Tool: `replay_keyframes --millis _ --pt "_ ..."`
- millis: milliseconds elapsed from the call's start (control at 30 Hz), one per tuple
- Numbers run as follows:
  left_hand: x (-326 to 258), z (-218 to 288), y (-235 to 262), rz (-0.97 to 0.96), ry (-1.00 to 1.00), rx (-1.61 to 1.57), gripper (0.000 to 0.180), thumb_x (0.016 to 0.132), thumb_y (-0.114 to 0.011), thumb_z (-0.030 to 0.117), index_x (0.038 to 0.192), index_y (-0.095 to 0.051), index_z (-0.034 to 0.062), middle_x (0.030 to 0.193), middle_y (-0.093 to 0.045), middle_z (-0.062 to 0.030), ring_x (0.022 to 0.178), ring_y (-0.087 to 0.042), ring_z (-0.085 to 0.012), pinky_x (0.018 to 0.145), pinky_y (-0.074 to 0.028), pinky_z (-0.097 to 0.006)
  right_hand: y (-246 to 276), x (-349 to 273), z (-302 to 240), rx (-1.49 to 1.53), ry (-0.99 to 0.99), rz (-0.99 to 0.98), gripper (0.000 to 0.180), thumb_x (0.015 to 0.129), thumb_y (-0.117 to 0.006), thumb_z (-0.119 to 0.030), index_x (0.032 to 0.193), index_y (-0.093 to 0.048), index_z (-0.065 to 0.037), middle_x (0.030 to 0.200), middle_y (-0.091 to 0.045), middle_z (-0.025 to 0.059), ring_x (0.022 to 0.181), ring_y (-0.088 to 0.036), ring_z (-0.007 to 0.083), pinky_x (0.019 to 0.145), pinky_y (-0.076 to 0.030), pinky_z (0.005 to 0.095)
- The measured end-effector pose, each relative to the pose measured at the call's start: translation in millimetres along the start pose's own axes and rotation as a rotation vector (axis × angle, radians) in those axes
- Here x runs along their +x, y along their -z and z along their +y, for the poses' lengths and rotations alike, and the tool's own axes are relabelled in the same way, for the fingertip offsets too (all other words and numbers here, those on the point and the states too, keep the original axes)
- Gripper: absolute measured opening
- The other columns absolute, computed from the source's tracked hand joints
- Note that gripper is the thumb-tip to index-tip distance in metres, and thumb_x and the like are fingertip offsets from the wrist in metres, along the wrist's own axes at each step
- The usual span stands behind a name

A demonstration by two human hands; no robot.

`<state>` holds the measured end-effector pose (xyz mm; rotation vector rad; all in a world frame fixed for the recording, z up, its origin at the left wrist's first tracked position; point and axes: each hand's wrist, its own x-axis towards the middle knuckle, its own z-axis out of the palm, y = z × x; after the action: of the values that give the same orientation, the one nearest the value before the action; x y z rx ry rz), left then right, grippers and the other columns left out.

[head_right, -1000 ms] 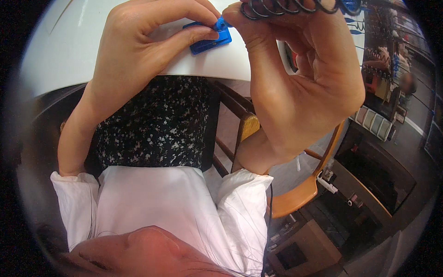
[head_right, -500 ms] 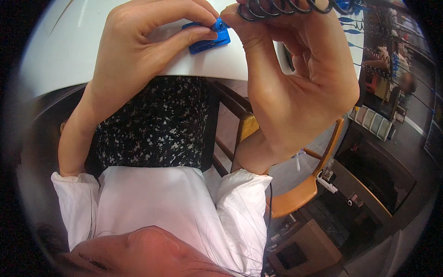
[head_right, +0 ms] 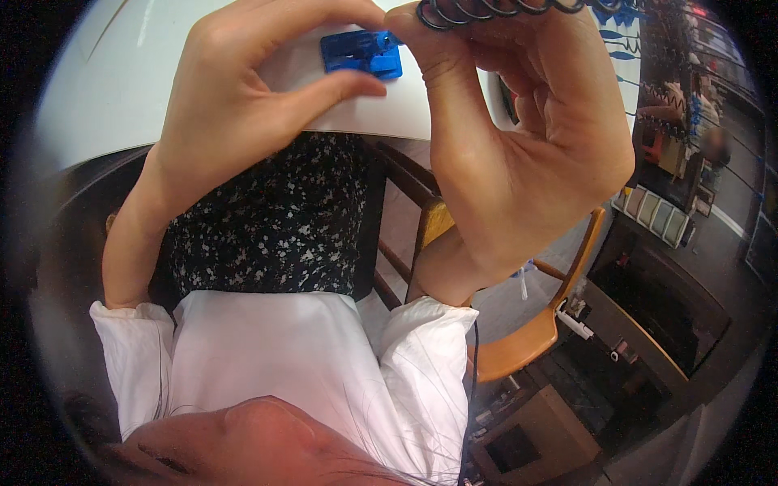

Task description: Assembling small blue plastic components with springs and using a glue applicator at a workbench.

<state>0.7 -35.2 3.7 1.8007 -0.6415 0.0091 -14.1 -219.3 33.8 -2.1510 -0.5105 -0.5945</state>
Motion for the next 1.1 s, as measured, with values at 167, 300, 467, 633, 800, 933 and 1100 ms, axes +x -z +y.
replay_keyframes --millis 167,300,467,633,800,933,1100 --pt "-2 -3 -2 -0.054 -0.025 0.173 0.031 0.077 -0.072 0.004 0.105 -0.058 -0.0005 0.093 -0.064 -0.0164 0.086 -0.061 -0.0272 0.078 -0.047 -0.034 -7 1 -21 -0.079 0.025 0.023 0.016 0.079 -0.071 0.004 0.094 -0.067 0.003 0.084 -0.071 0.0129 0.075 -0.069 0.0159 0.069 -0.058 0.0263" --pt "-2 -4 1 -0.053 -0.032 0.170 0.031 0.077 -0.073 0.005 0.104 -0.059 -0.0006 0.093 -0.063 -0.0162 0.085 -0.061 -0.0272 0.078 -0.047 -0.034 -7 1 -17 -0.090 0.040 0.014 0.016 0.078 -0.072 0.004 0.094 -0.067 0.003 0.084 -0.071 0.0128 0.074 -0.069 0.0158 0.069 -0.058 0.0264" --pt "-2 -2 0 -0.035 -0.065 0.223 0.035 0.076 -0.075 0.004 0.106 -0.058 -0.0015 0.094 -0.064 -0.0174 0.085 -0.062 -0.0268 0.077 -0.049 -0.032 -5 -2 -5 -0.058 -0.044 0.090 0.018 0.077 -0.073 0.004 0.095 -0.068 0.002 0.082 -0.071 0.0121 0.073 -0.069 0.0153 0.068 -0.058 0.0257" --pt "-2 -4 3 -0.052 0.008 0.140 0.033 0.077 -0.074 0.003 0.105 -0.057 -0.0021 0.093 -0.064 -0.0179 0.083 -0.064 -0.0262 0.074 -0.051 -0.031 -6 -4 -9 -0.057 0.056 0.076 0.018 0.077 -0.073 0.003 0.094 -0.068 0.002 0.082 -0.071 0.0122 0.072 -0.069 0.0153 0.067 -0.057 0.0240" --pt "3 -20 2 -0.070 0.023 0.075 0.030 0.077 -0.073 0.002 0.102 -0.057 -0.0023 0.092 -0.064 -0.0180 0.082 -0.066 -0.0268 0.075 -0.053 -0.030 -6 -4 -15 -0.121 -0.079 0.092 0.018 0.077 -0.074 0.003 0.094 -0.068 0.002 0.082 -0.071 0.0127 0.072 -0.069 0.0157 0.067 -0.057 0.0238" --pt "6 -19 0 0.037 -0.364 -0.097 0.028 0.077 -0.072 0.001 0.101 -0.057 -0.0026 0.091 -0.064 -0.0176 0.082 -0.066 -0.0263 0.074 -0.053 -0.030 -4 -5 -14 -0.118 -0.034 0.080 0.018 0.077 -0.073 0.002 0.095 -0.068 0.002 0.082 -0.071 0.0131 0.072 -0.069 0.0157 0.066 -0.056 0.0228" --pt "12 -49 -6 0.159 -0.755 -0.190 0.026 0.078 -0.072 0.001 0.099 -0.057 -0.0022 0.090 -0.063 -0.0171 0.081 -0.065 -0.0251 0.074 -0.052 -0.030 -1 -2 -11 -0.135 -0.083 0.076 0.018 0.078 -0.073 0.002 0.095 -0.068 0.002 0.083 -0.071 0.0135 0.072 -0.069 0.0156 0.065 -0.056 0.0221"
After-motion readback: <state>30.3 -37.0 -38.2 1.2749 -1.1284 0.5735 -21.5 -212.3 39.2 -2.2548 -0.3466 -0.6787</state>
